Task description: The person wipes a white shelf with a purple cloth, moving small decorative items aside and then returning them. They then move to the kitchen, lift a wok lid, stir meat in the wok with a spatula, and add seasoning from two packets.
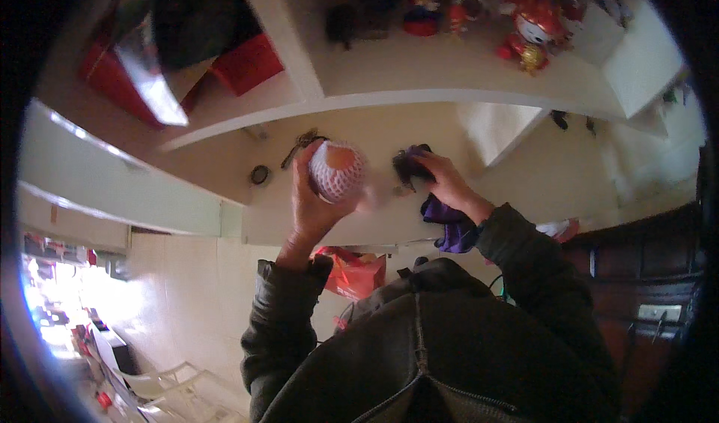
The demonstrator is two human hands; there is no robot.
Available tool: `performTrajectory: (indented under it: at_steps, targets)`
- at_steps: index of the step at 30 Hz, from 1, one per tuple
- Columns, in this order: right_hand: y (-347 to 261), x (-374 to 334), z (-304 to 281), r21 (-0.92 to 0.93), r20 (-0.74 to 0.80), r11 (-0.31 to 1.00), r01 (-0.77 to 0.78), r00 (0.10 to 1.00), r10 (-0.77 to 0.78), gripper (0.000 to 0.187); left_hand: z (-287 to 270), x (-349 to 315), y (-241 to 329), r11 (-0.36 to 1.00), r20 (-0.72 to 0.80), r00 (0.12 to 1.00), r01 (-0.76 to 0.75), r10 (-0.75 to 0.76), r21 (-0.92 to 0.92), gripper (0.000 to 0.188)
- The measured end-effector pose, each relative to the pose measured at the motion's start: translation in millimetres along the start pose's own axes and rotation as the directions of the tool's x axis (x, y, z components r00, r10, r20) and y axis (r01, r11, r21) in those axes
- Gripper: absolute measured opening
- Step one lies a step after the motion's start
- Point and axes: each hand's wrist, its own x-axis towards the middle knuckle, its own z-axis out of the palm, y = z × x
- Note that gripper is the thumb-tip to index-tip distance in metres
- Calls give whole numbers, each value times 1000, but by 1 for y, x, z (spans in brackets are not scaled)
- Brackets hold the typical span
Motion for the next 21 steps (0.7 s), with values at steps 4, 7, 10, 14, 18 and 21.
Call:
performTrajectory:
  at_steps: [4,7,10,14,18,21]
  targets:
    - [-1,22,-10,169,27,986,10,1000,-15,60,-21,-36,2,1000,-54,998,-25,25,5,98]
    - [17,49,-20,96,-29,951,-293,954,297,58,-34,-51,3,999,-95,995,-26,28,25,99]
    - [49,82,-27,-190,-353,973,-128,934,54,61,-49,-57,11,994,-129,989,58,-71,-98,97]
    - [111,111,-4,-477,-289,836,-272,947,142,71,-65,-73,9,852,-95,946,233,-311,-470,86]
    - [139,108,17,-429,-132,887,-173,983,128,81,-76,-90,-8,720,-74,907,276,-414,-637,71]
    - [122,98,20,-267,-57,964,6,998,-22,79,-83,-97,-22,659,-55,873,324,-485,-679,69]
